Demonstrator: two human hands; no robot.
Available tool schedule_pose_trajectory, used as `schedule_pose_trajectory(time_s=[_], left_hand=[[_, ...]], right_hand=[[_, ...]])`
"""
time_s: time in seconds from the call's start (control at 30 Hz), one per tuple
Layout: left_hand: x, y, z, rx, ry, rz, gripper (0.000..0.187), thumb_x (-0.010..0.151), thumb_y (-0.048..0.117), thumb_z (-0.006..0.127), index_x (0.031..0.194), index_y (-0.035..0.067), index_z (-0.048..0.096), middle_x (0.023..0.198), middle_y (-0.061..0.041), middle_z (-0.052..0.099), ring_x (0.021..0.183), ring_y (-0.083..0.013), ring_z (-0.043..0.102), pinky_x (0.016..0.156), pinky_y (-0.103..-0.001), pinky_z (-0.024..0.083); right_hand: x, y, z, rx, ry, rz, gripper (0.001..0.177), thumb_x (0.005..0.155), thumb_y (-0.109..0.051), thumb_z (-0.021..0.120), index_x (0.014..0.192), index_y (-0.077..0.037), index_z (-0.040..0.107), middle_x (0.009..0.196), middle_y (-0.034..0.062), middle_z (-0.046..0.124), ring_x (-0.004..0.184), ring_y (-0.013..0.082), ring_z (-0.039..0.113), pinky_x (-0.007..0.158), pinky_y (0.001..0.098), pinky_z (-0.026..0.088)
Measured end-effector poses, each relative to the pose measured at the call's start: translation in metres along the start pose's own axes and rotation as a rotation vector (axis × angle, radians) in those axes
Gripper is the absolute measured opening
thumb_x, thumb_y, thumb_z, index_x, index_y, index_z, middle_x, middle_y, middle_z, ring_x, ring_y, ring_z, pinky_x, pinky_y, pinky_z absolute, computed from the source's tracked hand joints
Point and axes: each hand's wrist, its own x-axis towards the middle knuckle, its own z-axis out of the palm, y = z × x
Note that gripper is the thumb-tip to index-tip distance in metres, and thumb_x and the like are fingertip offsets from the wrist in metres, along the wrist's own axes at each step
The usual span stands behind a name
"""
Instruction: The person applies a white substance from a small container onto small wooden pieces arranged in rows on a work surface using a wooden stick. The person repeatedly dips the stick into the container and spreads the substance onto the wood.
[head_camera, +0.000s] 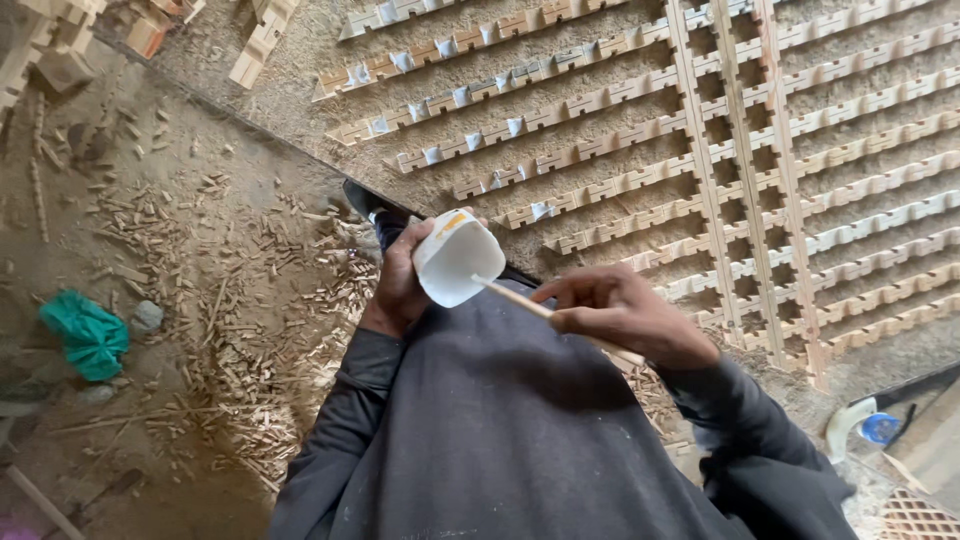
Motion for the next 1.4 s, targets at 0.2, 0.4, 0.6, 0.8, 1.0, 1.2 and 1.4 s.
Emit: schedule_pose_trajectory(time_s=[0.2, 0.4, 0.6, 0.8, 1.0, 1.2, 1.4], left_hand=[[-0.001, -0.002, 0.028, 0.010, 0.172, -0.040, 0.040, 0.091, 0.025, 0.066, 0.115, -0.007, 0.070, 0.109, -0.029, 0.073, 0.089, -0.0321, 0.075, 0.091, -0.048, 0.060], [-0.007, -0.003, 0.046, 0.068, 0.264, -0.023, 0.032, 0.088, 0.023, 0.071, 0.101, -0.006, 0.071, 0.097, -0.027, 0.076, 0.079, -0.0294, 0.076, 0.082, -0.041, 0.061], [-0.009, 0.001, 0.044, 0.075, 0.255, -0.020, 0.032, 0.088, 0.025, 0.072, 0.100, -0.005, 0.073, 0.097, -0.025, 0.076, 0.078, -0.0277, 0.076, 0.079, -0.040, 0.062], [-0.004, -0.002, 0.027, 0.059, 0.169, -0.008, 0.043, 0.090, 0.028, 0.069, 0.118, -0.005, 0.071, 0.108, -0.027, 0.075, 0.087, -0.0305, 0.076, 0.086, -0.043, 0.062], [-0.005, 0.002, -0.006, -0.048, 0.062, 0.002, 0.057, 0.094, 0.027, 0.053, 0.142, -0.001, 0.058, 0.130, -0.030, 0.065, 0.107, -0.0397, 0.071, 0.102, -0.050, 0.055], [0.005, 0.008, -0.040, -0.023, 0.001, 0.011, 0.061, 0.096, 0.032, 0.049, 0.148, 0.001, 0.052, 0.137, -0.031, 0.061, 0.116, -0.0422, 0.067, 0.108, -0.058, 0.049], [0.002, 0.006, -0.043, -0.015, -0.018, 0.009, 0.062, 0.097, 0.030, 0.046, 0.151, 0.001, 0.048, 0.141, -0.028, 0.059, 0.122, -0.0410, 0.064, 0.111, -0.058, 0.046]], right_hand=[[0.030, 0.007, 0.017, -0.092, -0.078, 0.098, 0.032, 0.078, -0.014, 0.078, 0.106, 0.003, 0.079, 0.061, 0.0107, 0.067, 0.049, 0.0085, 0.051, 0.042, 0.0219, 0.035], [0.046, 0.027, 0.027, -0.017, -0.061, 0.123, 0.024, 0.078, -0.013, 0.078, 0.098, 0.000, 0.080, 0.056, 0.0123, 0.066, 0.040, 0.0095, 0.051, 0.033, 0.0229, 0.039], [0.042, 0.042, 0.015, 0.367, -0.066, 0.213, 0.022, 0.082, 0.000, 0.069, 0.097, 0.015, 0.072, 0.055, 0.0238, 0.056, 0.027, 0.0113, 0.040, 0.023, 0.0239, 0.027], [0.034, 0.083, -0.022, 0.503, -0.189, 0.176, 0.035, 0.080, -0.010, 0.071, 0.105, 0.015, 0.070, 0.057, 0.0307, 0.058, 0.029, 0.0162, 0.047, 0.023, 0.0250, 0.036], [0.016, 0.125, -0.096, 0.029, 0.026, -0.245, 0.037, 0.090, -0.004, 0.071, 0.126, 0.003, 0.070, 0.078, 0.0188, 0.072, 0.036, 0.0110, 0.055, 0.029, 0.0242, 0.048], [0.017, 0.180, -0.132, -0.870, 0.272, -0.422, 0.031, 0.093, -0.018, 0.076, 0.123, -0.010, 0.077, 0.095, 0.0122, 0.076, 0.071, 0.0176, 0.061, 0.058, 0.0298, 0.049], [0.022, 0.177, -0.129, -0.952, 0.145, -0.368, 0.030, 0.096, -0.023, 0.071, 0.123, -0.010, 0.076, 0.096, 0.0115, 0.076, 0.078, 0.0209, 0.064, 0.066, 0.0329, 0.052]])
